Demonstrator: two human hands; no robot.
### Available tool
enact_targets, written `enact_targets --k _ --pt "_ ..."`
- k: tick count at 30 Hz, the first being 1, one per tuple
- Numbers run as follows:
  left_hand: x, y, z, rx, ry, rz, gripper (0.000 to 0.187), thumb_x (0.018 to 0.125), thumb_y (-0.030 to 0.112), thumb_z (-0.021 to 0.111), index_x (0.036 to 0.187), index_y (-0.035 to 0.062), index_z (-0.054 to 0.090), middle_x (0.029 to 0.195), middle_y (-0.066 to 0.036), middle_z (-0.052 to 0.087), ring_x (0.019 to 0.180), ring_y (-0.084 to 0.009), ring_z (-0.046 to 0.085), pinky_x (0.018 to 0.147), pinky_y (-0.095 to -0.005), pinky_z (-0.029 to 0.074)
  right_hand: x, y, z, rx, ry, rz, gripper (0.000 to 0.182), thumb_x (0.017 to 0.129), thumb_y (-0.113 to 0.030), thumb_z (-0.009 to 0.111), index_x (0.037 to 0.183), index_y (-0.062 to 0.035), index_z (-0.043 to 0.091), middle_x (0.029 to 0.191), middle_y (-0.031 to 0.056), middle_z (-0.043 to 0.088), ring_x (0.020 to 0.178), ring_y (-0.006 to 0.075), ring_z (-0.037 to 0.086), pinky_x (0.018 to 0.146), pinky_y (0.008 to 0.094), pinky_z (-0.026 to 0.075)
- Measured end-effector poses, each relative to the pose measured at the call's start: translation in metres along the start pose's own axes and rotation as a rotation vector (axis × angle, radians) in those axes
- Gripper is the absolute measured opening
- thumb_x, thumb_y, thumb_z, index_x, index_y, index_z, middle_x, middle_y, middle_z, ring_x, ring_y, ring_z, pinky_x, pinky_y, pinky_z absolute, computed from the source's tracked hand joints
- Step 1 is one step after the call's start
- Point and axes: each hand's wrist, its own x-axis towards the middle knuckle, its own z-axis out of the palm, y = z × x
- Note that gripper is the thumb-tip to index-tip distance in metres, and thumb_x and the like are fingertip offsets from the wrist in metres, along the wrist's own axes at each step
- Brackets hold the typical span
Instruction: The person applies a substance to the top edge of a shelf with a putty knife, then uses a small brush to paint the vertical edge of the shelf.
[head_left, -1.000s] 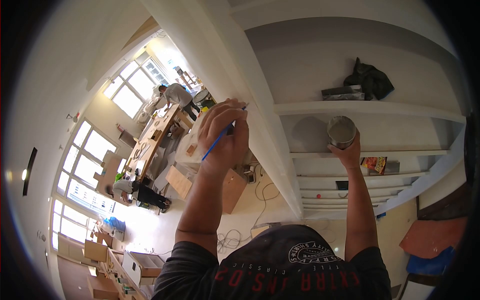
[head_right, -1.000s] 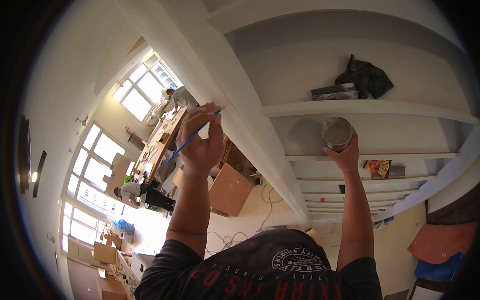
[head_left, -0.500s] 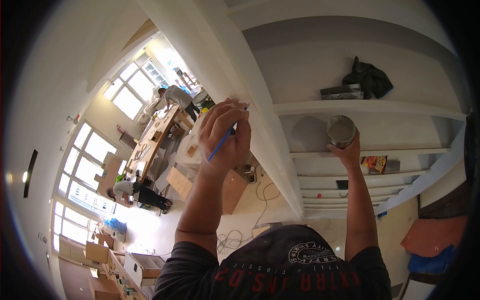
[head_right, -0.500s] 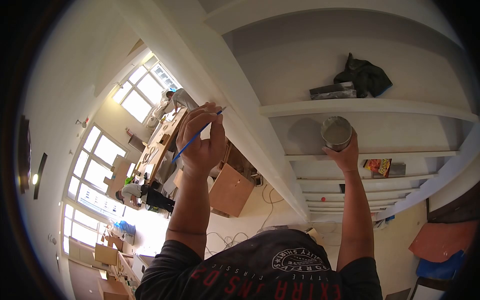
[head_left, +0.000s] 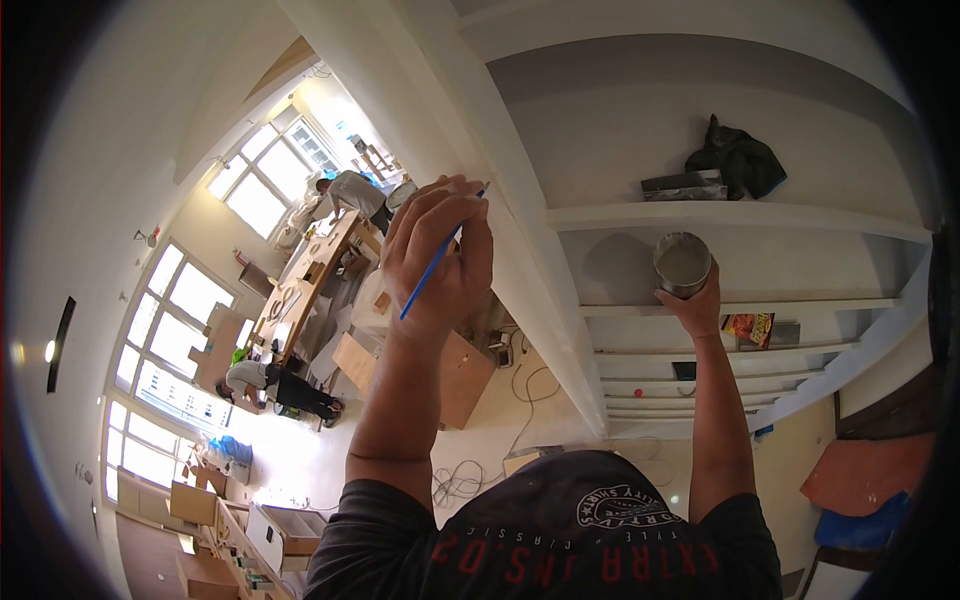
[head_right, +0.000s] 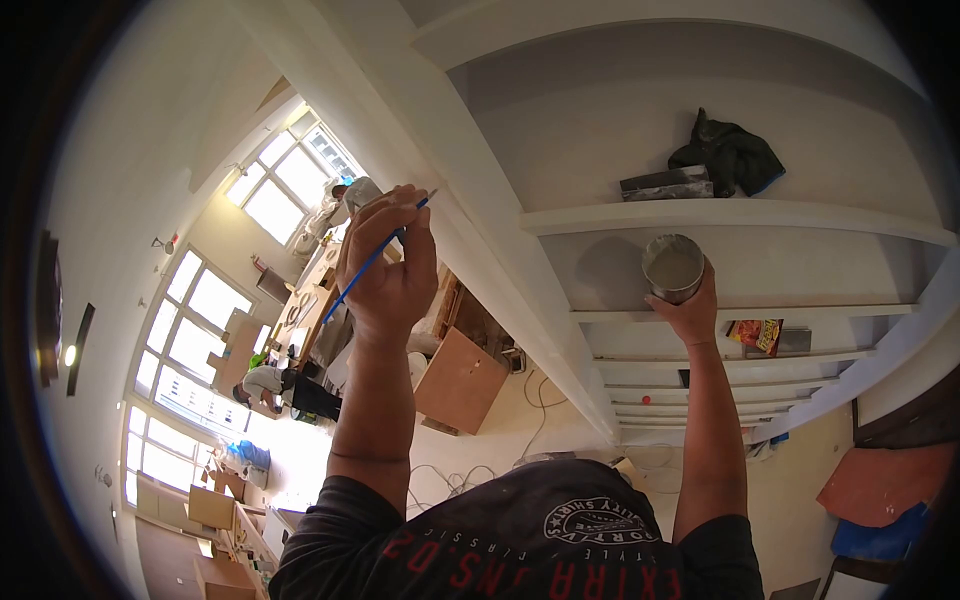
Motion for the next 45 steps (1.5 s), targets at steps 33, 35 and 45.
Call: enact_targets --k 33,35,45 --pt "0.007 0.001 -0.004 0.029 -0.048 0.021 0.023 0.085 -0.010 0.070 0.102 0.0049 0.066 0.099 -0.014 0.076 0.097 -0.0336 0.077 0.090 -0.0449 0.064 0.001 0.005 0.000 -0.032 0.004 0.008 0.112 0.060 -0.026 0.099 0.153 -0.0036 0.039 0.142 0.0193 0.059 0.132 0.0348 0.060 0.111 0.0436 0.051" --pt "0.002 0.002 -0.003 0.013 -0.037 0.023 0.023 0.085 -0.010 0.070 0.102 0.0049 0.066 0.098 -0.014 0.076 0.097 -0.0336 0.077 0.090 -0.0450 0.064 0.001 0.004 0.001 -0.018 0.004 0.013 0.112 0.060 -0.026 0.099 0.153 -0.0033 0.040 0.142 0.0192 0.059 0.132 0.0346 0.061 0.111 0.0437 0.051" --pt "-0.007 -0.001 -0.003 0.002 -0.063 0.005 0.022 0.083 -0.008 0.071 0.099 0.0054 0.066 0.097 -0.014 0.076 0.093 -0.0354 0.077 0.090 -0.0475 0.064 0.000 0.006 0.001 -0.003 0.011 -0.019 0.111 0.061 -0.025 0.099 0.152 -0.0027 0.040 0.141 0.0191 0.059 0.131 0.0336 0.061 0.110 0.0434 0.051"
